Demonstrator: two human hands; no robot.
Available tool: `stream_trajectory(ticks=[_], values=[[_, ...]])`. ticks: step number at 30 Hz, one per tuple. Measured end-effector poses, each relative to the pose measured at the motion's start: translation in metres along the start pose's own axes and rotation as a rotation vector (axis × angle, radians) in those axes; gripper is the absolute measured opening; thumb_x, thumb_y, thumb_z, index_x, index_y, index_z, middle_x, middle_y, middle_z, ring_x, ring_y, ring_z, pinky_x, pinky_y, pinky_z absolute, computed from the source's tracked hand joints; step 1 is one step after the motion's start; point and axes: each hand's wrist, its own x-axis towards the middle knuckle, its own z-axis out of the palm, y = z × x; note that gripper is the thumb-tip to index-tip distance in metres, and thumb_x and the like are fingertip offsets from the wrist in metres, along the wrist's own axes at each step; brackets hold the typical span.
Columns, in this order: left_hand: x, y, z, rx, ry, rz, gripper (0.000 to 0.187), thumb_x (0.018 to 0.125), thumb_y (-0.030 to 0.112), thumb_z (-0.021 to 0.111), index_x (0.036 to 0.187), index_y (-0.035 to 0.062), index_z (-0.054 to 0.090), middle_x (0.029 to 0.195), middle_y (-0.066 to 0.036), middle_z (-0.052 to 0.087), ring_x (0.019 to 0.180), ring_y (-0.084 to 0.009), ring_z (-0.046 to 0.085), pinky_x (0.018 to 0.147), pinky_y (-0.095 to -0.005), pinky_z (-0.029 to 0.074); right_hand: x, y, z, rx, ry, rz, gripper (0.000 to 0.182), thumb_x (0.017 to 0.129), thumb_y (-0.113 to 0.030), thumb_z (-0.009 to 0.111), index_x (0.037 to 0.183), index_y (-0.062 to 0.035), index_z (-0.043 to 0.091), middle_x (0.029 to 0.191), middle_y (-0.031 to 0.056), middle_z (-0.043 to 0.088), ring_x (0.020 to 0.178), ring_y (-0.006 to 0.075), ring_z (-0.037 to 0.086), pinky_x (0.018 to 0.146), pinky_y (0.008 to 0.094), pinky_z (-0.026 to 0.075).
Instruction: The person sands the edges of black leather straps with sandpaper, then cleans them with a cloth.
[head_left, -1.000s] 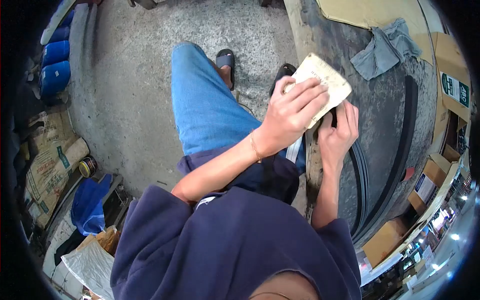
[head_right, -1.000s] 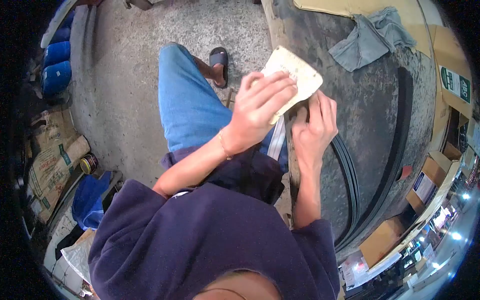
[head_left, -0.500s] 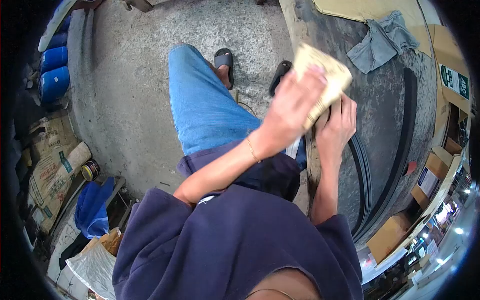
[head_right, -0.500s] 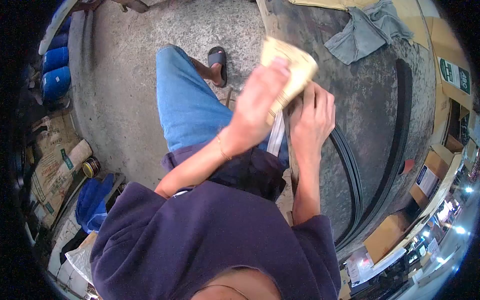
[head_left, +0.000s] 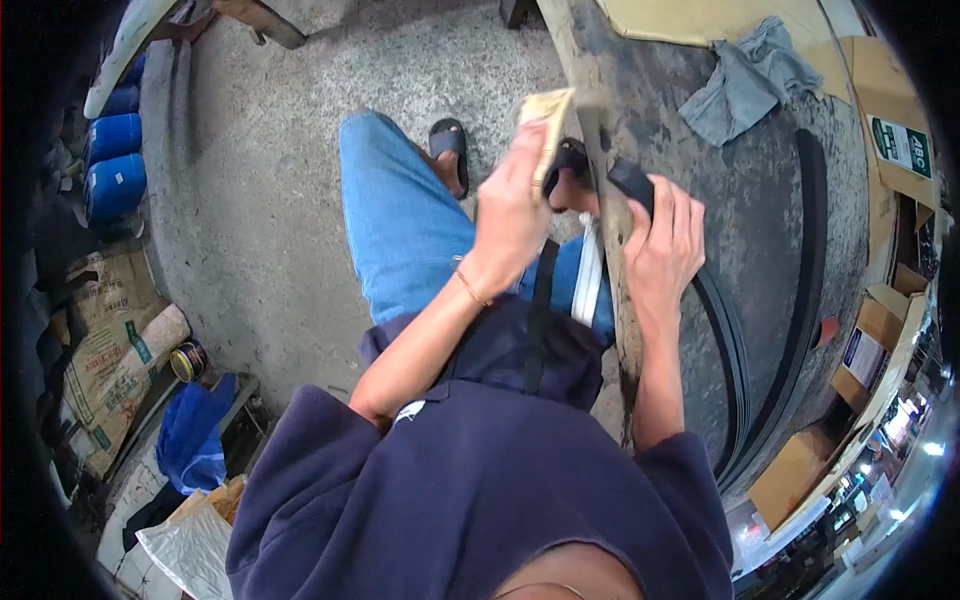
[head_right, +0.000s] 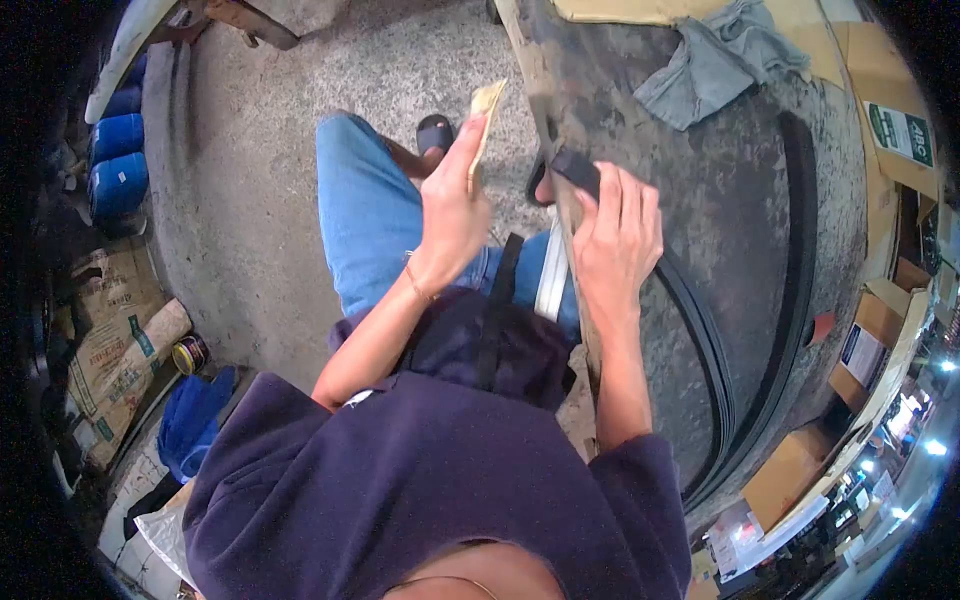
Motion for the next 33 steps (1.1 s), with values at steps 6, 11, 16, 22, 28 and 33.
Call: stream_trajectory(ticks=[6, 11, 16, 22, 28, 33], values=[[-0.005, 0.022, 0.010, 0.041, -0.381, -0.149, 0.062, 0.087, 0.001, 0.059, 0.147, -0.0026, 0.047, 0.149, -0.023, 0.052, 0.137, -0.0378, 0.053, 0.113, -0.0475, 0.043, -0.008, 0.001, 0.001, 0.006, -0.015, 0.001, 0.036, 0.089, -0.015, 0.070, 0.122, -0.0020, 0.063, 0.115, 0.0110, 0.066, 0.103, 0.0321, 0.062, 0.086, 0.0430, 0.052], [-0.010, 0.032, 0.010, 0.286, -0.277, 0.396, 0.056, 0.090, 0.007, 0.058, 0.142, -0.0103, 0.046, 0.147, -0.026, 0.051, 0.140, -0.0407, 0.048, 0.114, -0.0459, 0.043, -0.015, 0.002, -0.001, 0.015, -0.009, -0.009, 0.035, 0.086, -0.010, 0.071, 0.120, -0.0022, 0.064, 0.113, 0.0108, 0.067, 0.101, 0.0324, 0.063, 0.083, 0.0433, 0.053], [-0.007, 0.035, 0.006, 0.147, -0.199, 0.288, 0.063, 0.085, -0.003, 0.059, 0.146, -0.0091, 0.042, 0.148, -0.032, 0.047, 0.140, -0.0461, 0.045, 0.116, -0.0499, 0.039, -0.011, 0.004, 0.001, 0.016, 0.018, -0.025, 0.036, 0.085, -0.008, 0.068, 0.120, -0.0008, 0.063, 0.111, 0.0127, 0.066, 0.100, 0.0337, 0.063, 0.083, 0.0438, 0.053], [-0.002, 0.047, 0.008, 0.255, -0.332, 0.273, 0.060, 0.086, -0.001, 0.059, 0.144, -0.0081, 0.044, 0.148, -0.028, 0.050, 0.135, -0.0454, 0.052, 0.100, -0.0466, 0.054, -0.006, 0.000, -0.001, 0.011, -0.001, 0.001, 0.033, 0.085, -0.008, 0.067, 0.117, 0.0001, 0.063, 0.111, 0.0126, 0.066, 0.100, 0.0339, 0.062, 0.082, 0.0443, 0.053], [-0.008, 0.038, 0.008, 0.379, -0.255, 0.226, 0.061, 0.084, -0.004, 0.062, 0.143, -0.0071, 0.045, 0.136, -0.032, 0.056, 0.124, -0.0451, 0.058, 0.099, -0.0482, 0.053, -0.008, -0.001, 0.001, 0.017, 0.019, 0.006, 0.035, 0.087, -0.013, 0.071, 0.121, -0.0052, 0.064, 0.112, 0.0087, 0.067, 0.100, 0.0310, 0.063, 0.084, 0.0427, 0.053], [-0.005, 0.035, 0.014, -0.006, -0.167, 0.237, 0.056, 0.078, -0.007, 0.067, 0.133, -0.0049, 0.055, 0.132, -0.024, 0.061, 0.121, -0.0413, 0.062, 0.099, -0.0465, 0.053, -0.011, 0.002, 0.002, 0.011, 0.013, 0.003, 0.034, 0.089, -0.014, 0.071, 0.121, -0.0050, 0.064, 0.112, 0.0090, 0.067, 0.100, 0.0314, 0.063, 0.084, 0.0429, 0.053]])
